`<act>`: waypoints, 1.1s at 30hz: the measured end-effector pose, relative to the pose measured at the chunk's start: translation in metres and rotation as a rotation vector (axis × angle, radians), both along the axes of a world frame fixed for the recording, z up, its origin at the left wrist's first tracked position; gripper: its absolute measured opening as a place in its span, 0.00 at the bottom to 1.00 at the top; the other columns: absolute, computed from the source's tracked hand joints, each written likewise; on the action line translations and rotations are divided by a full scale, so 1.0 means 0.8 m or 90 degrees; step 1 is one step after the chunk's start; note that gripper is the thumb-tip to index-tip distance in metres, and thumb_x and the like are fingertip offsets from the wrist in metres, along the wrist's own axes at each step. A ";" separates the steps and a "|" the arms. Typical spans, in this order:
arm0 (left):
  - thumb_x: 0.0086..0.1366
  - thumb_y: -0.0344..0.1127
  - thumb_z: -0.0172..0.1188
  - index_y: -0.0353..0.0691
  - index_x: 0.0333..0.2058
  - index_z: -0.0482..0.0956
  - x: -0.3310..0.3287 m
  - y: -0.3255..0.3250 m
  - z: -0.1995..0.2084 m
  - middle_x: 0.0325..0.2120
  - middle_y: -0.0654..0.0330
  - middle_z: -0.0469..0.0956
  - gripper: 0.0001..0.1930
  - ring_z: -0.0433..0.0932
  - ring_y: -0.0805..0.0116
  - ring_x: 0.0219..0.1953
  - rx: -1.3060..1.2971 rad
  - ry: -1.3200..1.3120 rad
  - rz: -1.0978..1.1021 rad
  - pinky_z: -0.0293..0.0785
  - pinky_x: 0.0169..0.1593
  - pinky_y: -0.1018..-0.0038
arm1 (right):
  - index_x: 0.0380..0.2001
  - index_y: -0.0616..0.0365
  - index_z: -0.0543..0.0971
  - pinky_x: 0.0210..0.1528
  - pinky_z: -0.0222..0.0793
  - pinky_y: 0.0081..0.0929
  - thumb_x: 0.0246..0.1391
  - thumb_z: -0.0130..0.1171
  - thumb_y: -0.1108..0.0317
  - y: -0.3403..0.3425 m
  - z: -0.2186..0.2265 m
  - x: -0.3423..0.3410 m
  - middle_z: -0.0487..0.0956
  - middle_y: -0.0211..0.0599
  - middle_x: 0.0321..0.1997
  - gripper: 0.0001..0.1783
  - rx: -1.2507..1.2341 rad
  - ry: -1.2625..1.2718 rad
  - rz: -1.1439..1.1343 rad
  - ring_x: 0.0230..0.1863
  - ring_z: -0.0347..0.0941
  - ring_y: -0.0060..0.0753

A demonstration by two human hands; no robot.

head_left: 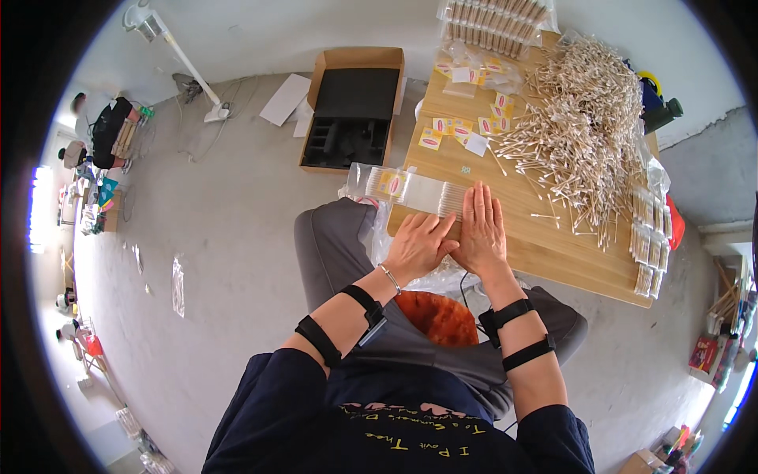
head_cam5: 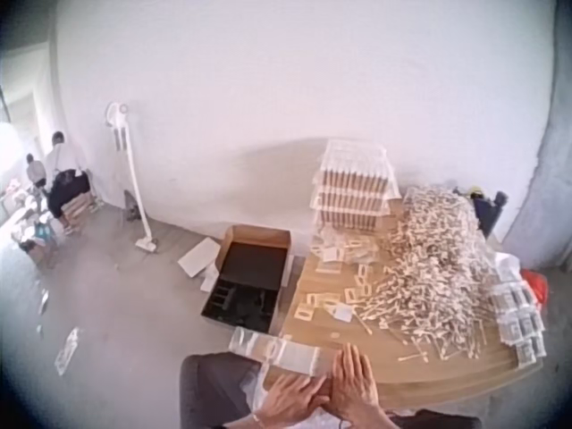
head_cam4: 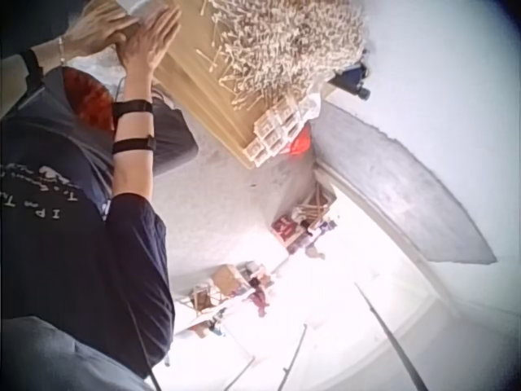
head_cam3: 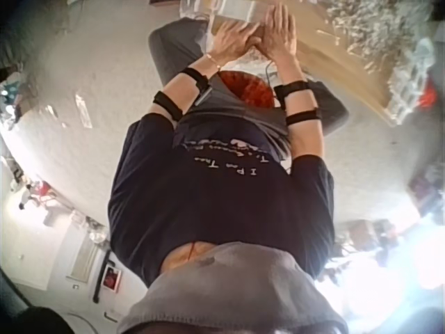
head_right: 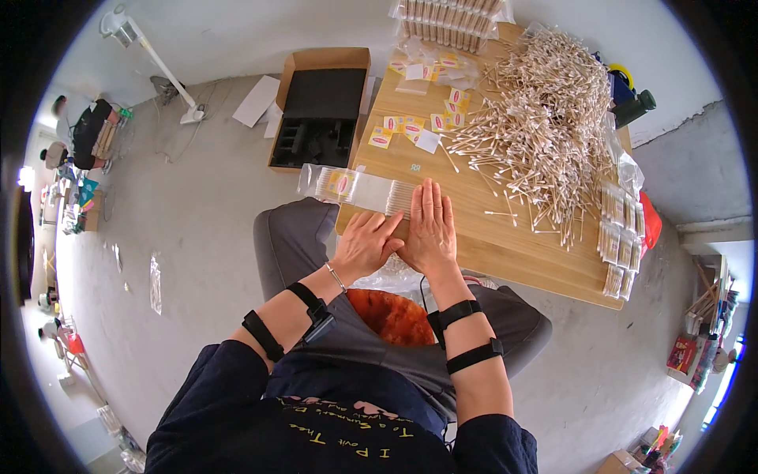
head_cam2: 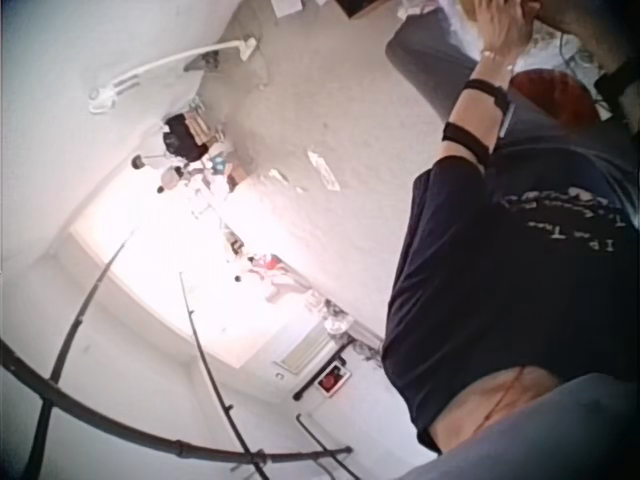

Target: Organizing and placing a bundle of swabs into a plastic bag.

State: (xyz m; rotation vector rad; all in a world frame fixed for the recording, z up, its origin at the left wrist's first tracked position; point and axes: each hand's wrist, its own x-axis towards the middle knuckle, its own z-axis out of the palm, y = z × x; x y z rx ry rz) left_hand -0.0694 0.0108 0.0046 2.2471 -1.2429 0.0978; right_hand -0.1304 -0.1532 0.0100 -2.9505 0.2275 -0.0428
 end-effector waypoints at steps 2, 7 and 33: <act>0.70 0.53 0.54 0.42 0.61 0.74 0.000 0.000 0.000 0.36 0.58 0.73 0.27 0.73 0.56 0.41 0.005 -0.004 -0.003 0.69 0.49 0.62 | 0.73 0.69 0.48 0.80 0.34 0.45 0.52 0.62 0.48 0.000 -0.002 0.000 0.45 0.54 0.80 0.56 0.003 -0.005 -0.003 0.81 0.38 0.50; 0.70 0.54 0.54 0.42 0.60 0.74 0.001 0.000 -0.003 0.36 0.58 0.73 0.28 0.73 0.56 0.41 0.005 -0.025 -0.007 0.68 0.49 0.62 | 0.73 0.69 0.48 0.80 0.34 0.44 0.52 0.62 0.49 0.001 0.001 0.001 0.45 0.54 0.79 0.56 0.001 0.003 -0.004 0.81 0.38 0.50; 0.70 0.55 0.52 0.39 0.58 0.73 0.001 -0.022 0.008 0.35 0.57 0.76 0.28 0.75 0.56 0.39 0.026 0.010 0.052 0.68 0.47 0.61 | 0.74 0.67 0.45 0.80 0.32 0.44 0.56 0.53 0.50 0.000 -0.010 0.002 0.42 0.53 0.80 0.52 -0.010 0.007 -0.018 0.82 0.35 0.49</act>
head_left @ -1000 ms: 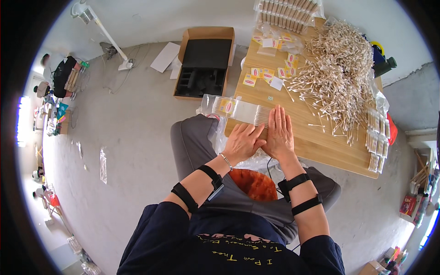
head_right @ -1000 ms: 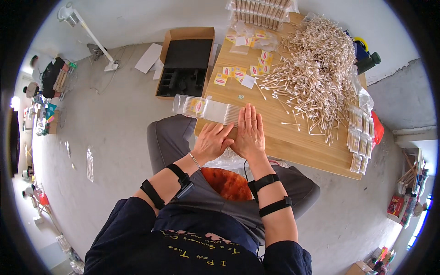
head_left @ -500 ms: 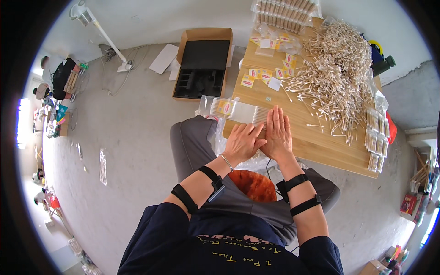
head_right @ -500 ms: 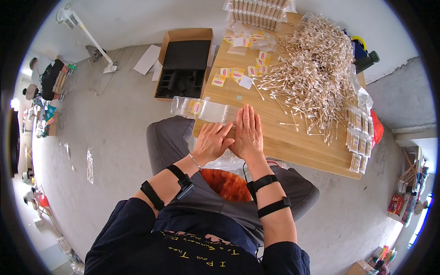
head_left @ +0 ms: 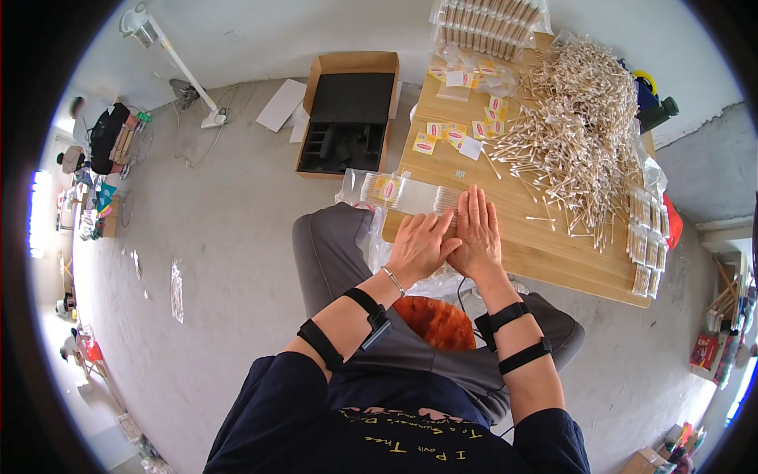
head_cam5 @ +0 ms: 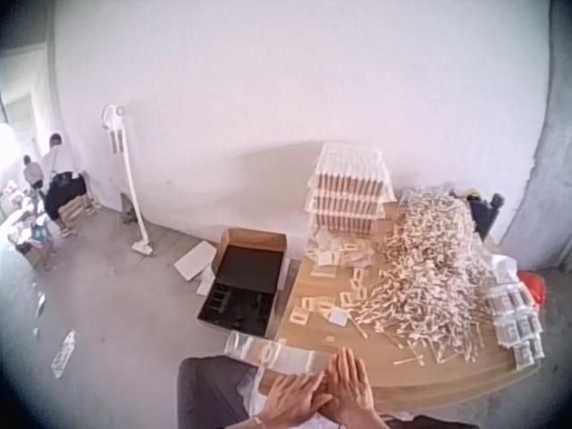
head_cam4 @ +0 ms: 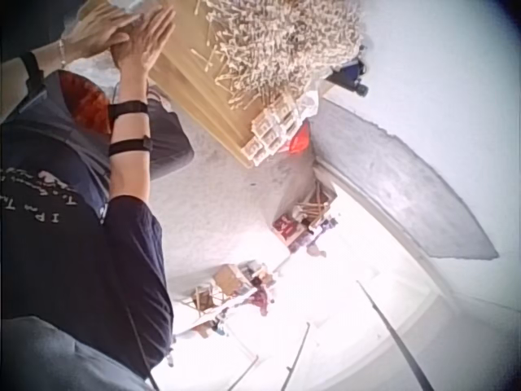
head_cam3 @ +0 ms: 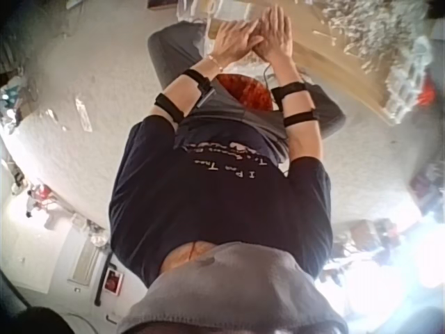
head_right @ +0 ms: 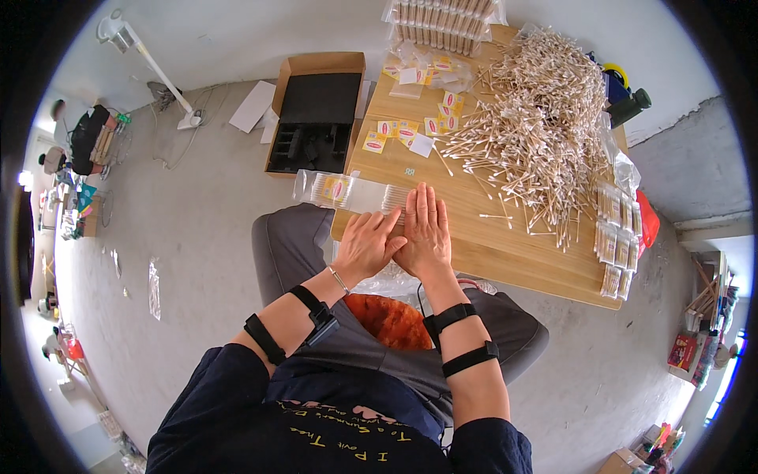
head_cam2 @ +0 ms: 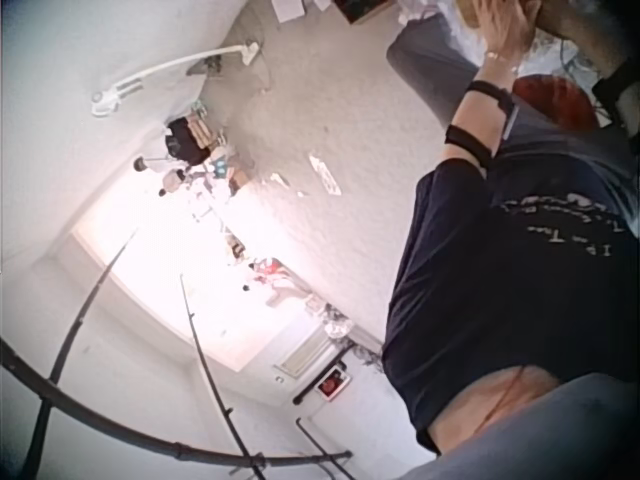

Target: Organizing and placing a bundle of swabs into a plastic bag.

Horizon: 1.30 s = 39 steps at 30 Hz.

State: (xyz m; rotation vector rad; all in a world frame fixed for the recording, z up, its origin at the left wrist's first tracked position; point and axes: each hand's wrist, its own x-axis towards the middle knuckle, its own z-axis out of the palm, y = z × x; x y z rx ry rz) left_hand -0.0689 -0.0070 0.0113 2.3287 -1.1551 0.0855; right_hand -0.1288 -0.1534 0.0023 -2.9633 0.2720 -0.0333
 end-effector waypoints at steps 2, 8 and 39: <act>0.70 0.55 0.52 0.39 0.59 0.72 0.001 -0.001 0.000 0.35 0.57 0.77 0.29 0.75 0.56 0.39 0.002 0.002 -0.001 0.68 0.47 0.61 | 0.74 0.67 0.46 0.80 0.32 0.44 0.56 0.53 0.50 0.000 0.000 0.000 0.43 0.53 0.80 0.51 0.002 -0.002 -0.001 0.82 0.35 0.50; 0.70 0.55 0.53 0.38 0.62 0.71 0.002 -0.001 0.002 0.36 0.55 0.79 0.31 0.77 0.55 0.39 -0.009 0.016 0.005 0.69 0.46 0.60 | 0.74 0.67 0.46 0.80 0.31 0.45 0.59 0.50 0.51 0.002 0.005 0.001 0.42 0.54 0.80 0.49 0.005 0.024 0.000 0.82 0.34 0.49; 0.70 0.55 0.53 0.37 0.62 0.68 0.015 -0.020 0.020 0.33 0.48 0.84 0.31 0.83 0.49 0.36 0.051 0.099 0.021 0.75 0.44 0.56 | 0.74 0.67 0.50 0.79 0.32 0.47 0.62 0.48 0.49 0.001 -0.001 0.000 0.43 0.56 0.80 0.46 0.008 -0.009 0.001 0.81 0.35 0.52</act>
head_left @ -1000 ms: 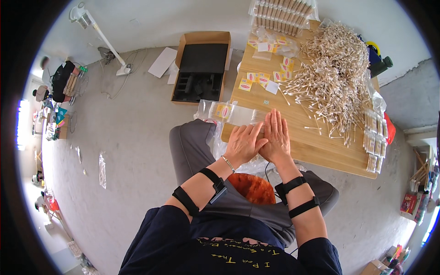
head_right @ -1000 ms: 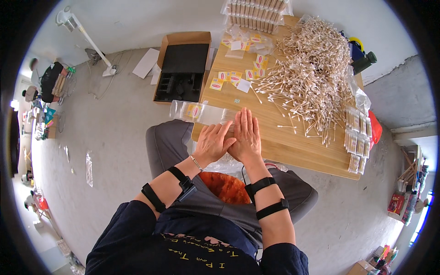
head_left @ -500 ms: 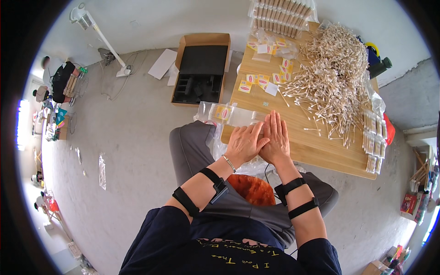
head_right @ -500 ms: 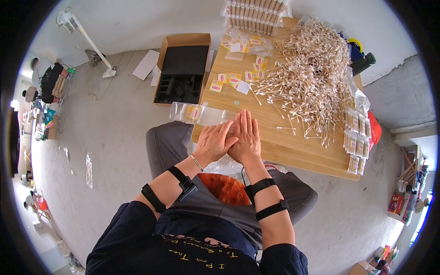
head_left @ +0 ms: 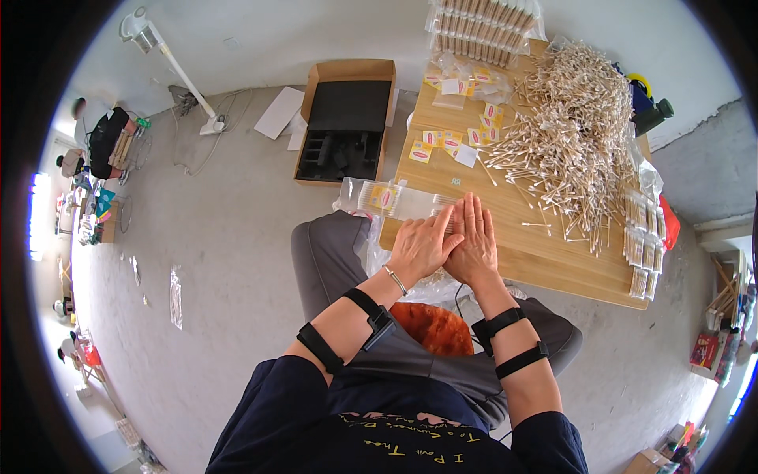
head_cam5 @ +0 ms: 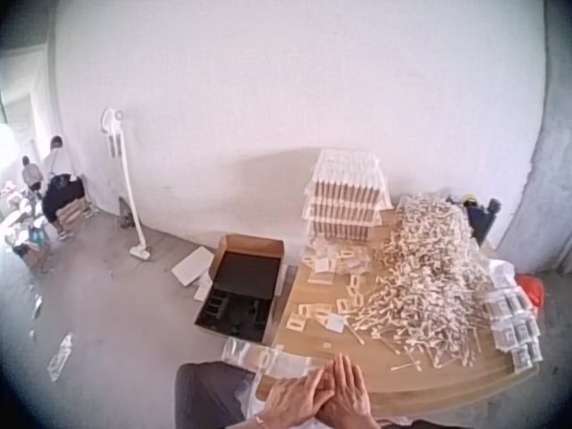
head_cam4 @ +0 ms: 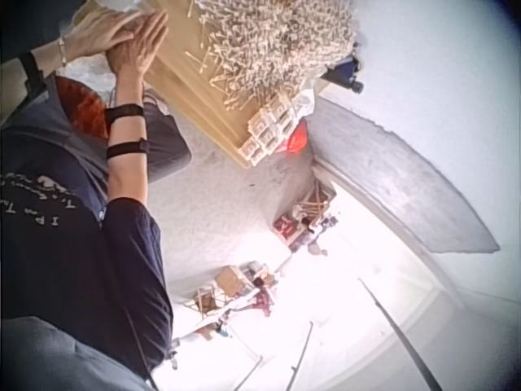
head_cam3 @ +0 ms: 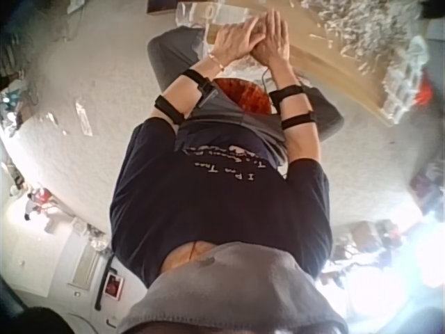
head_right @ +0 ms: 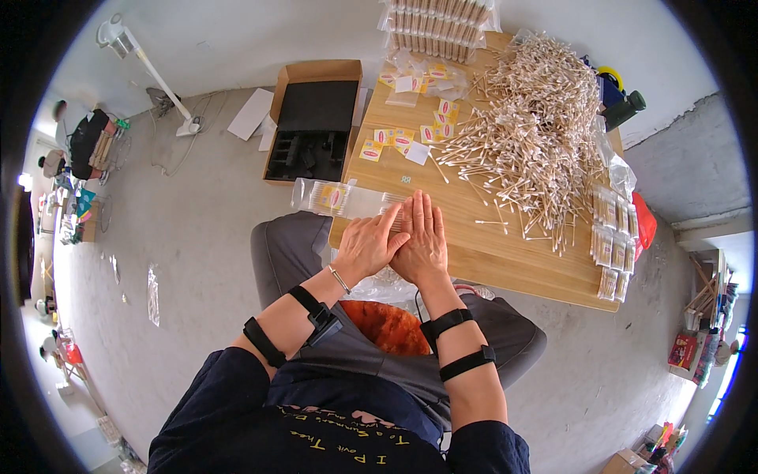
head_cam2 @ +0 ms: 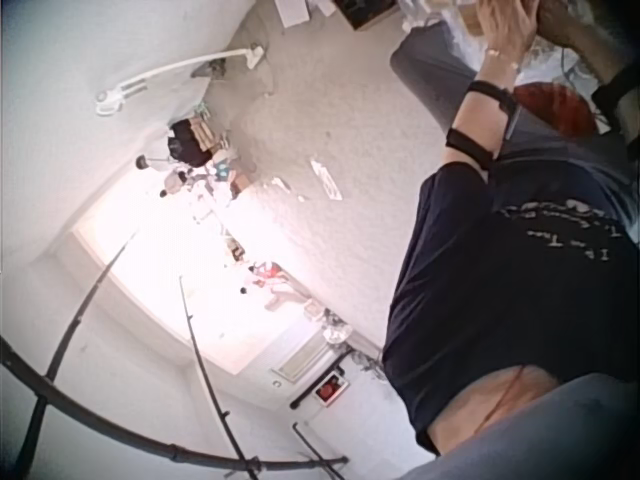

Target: Organizing and placing a bundle of swabs into a plastic bag.

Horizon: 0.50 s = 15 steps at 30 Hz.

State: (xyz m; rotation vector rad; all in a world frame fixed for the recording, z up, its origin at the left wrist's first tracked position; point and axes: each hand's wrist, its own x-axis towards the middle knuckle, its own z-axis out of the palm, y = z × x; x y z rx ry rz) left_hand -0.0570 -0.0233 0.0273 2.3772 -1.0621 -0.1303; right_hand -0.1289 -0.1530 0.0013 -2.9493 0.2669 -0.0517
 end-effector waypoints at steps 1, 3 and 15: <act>0.71 0.55 0.53 0.37 0.63 0.68 0.001 0.000 0.001 0.32 0.48 0.84 0.31 0.83 0.49 0.36 0.007 0.008 0.004 0.76 0.44 0.56 | 0.73 0.67 0.50 0.79 0.33 0.47 0.62 0.49 0.50 0.001 0.001 0.000 0.43 0.57 0.80 0.46 0.008 -0.006 0.003 0.81 0.36 0.53; 0.71 0.55 0.52 0.36 0.63 0.67 0.005 -0.003 0.003 0.31 0.47 0.84 0.32 0.83 0.49 0.35 0.030 0.031 0.007 0.76 0.43 0.56 | 0.73 0.67 0.50 0.79 0.33 0.47 0.61 0.50 0.49 0.002 0.002 0.000 0.44 0.58 0.80 0.46 0.014 -0.014 0.004 0.81 0.36 0.53; 0.71 0.54 0.53 0.38 0.62 0.67 0.008 -0.004 0.003 0.30 0.45 0.84 0.30 0.84 0.46 0.33 0.012 0.037 0.002 0.78 0.40 0.55 | 0.73 0.66 0.52 0.79 0.35 0.48 0.59 0.52 0.48 0.001 0.003 -0.001 0.46 0.59 0.79 0.48 0.016 -0.031 0.007 0.81 0.38 0.55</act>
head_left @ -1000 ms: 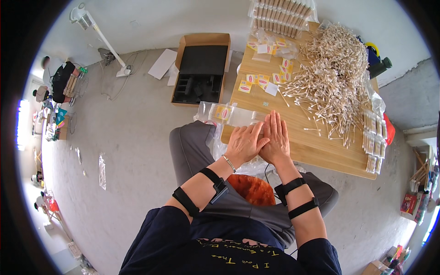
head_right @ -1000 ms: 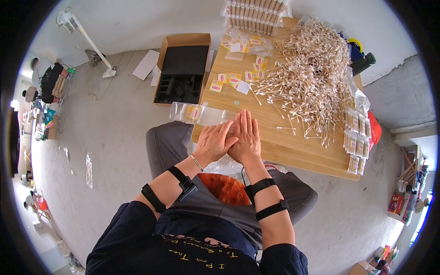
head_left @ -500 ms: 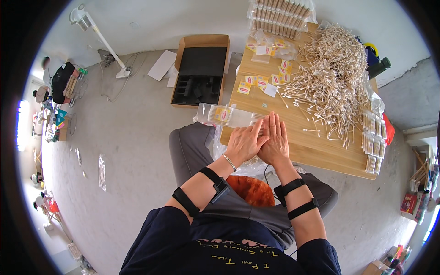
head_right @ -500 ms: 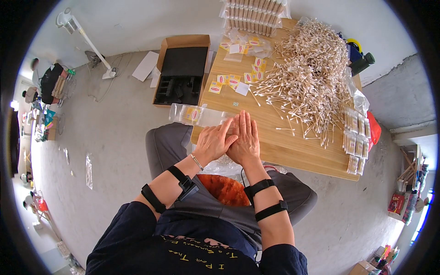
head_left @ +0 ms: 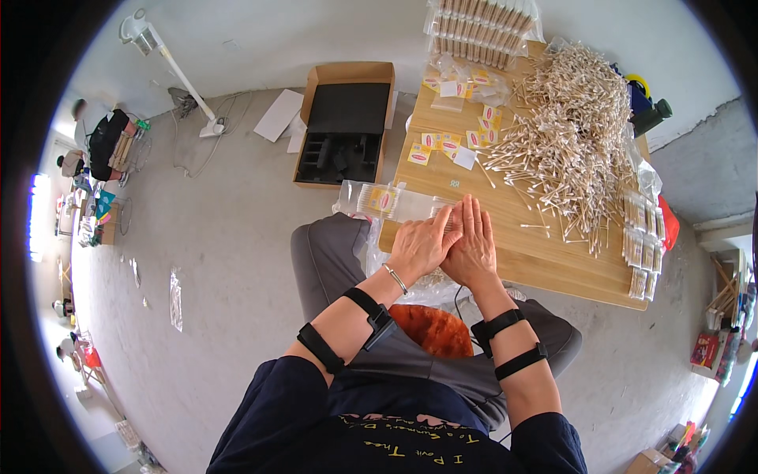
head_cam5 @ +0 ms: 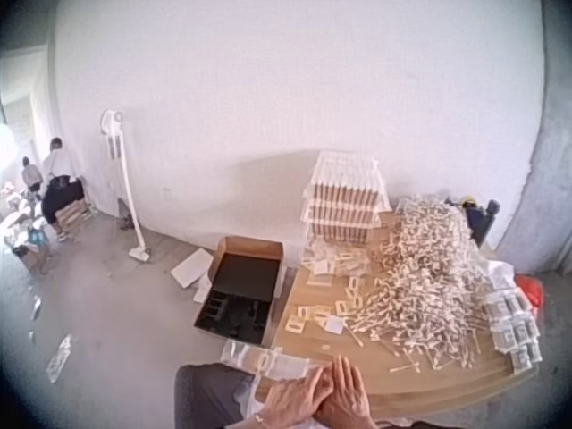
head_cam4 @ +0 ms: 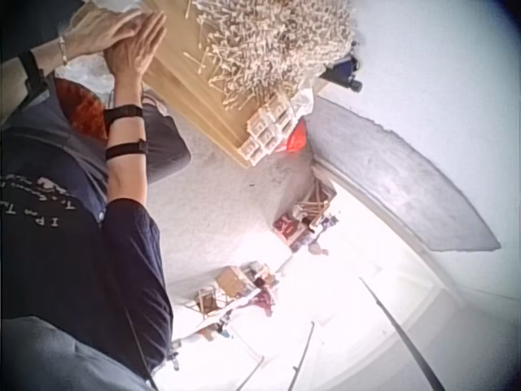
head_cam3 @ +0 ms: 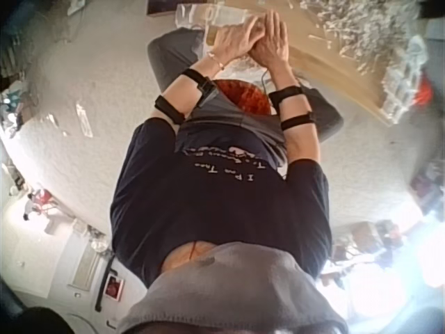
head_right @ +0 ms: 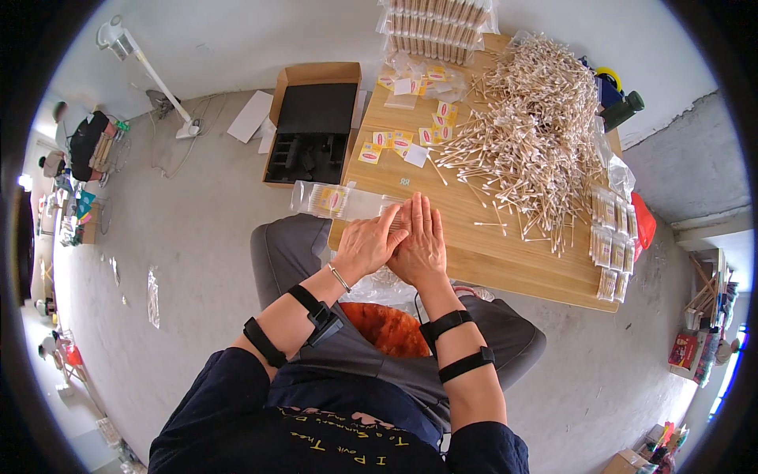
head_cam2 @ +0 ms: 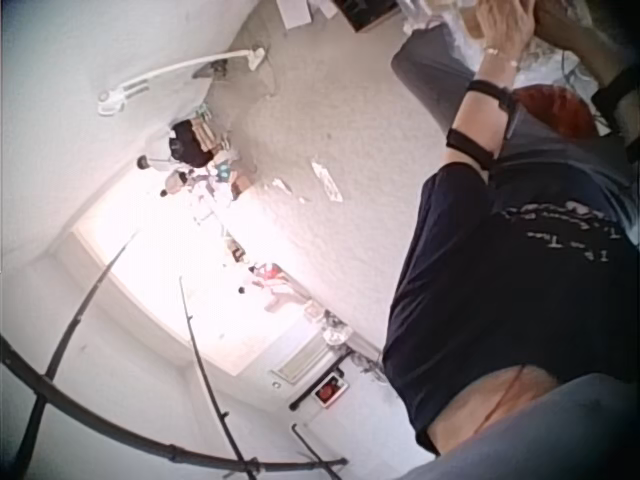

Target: Organizing and placing a bundle of swabs into a plastic bag.

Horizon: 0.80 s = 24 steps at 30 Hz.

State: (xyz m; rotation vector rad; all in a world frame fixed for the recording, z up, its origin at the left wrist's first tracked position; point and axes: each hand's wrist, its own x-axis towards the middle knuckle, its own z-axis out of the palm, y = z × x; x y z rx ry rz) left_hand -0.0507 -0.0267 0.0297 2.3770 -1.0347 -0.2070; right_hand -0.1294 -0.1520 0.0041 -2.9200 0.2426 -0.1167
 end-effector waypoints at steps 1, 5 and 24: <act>0.71 0.54 0.54 0.38 0.62 0.67 0.000 0.000 0.000 0.30 0.45 0.84 0.30 0.84 0.46 0.33 -0.012 0.004 0.002 0.78 0.39 0.54 | 0.73 0.66 0.52 0.79 0.35 0.48 0.58 0.53 0.48 0.000 0.000 0.000 0.46 0.59 0.79 0.48 0.000 -0.004 0.001 0.81 0.38 0.55; 0.70 0.52 0.54 0.39 0.62 0.67 0.006 -0.005 0.004 0.30 0.44 0.84 0.29 0.84 0.44 0.33 0.023 0.020 0.006 0.79 0.36 0.53 | 0.74 0.63 0.52 0.79 0.33 0.46 0.57 0.52 0.44 0.001 0.000 0.000 0.45 0.55 0.80 0.50 -0.004 0.004 -0.003 0.81 0.37 0.51; 0.64 0.34 0.63 0.40 0.38 0.82 0.074 -0.029 -0.003 0.34 0.54 0.80 0.06 0.81 0.46 0.36 -0.071 -0.054 0.068 0.78 0.38 0.57 | 0.70 0.72 0.57 0.78 0.39 0.49 0.47 0.55 0.22 0.000 0.009 0.000 0.52 0.60 0.77 0.66 0.012 -0.064 0.010 0.79 0.43 0.55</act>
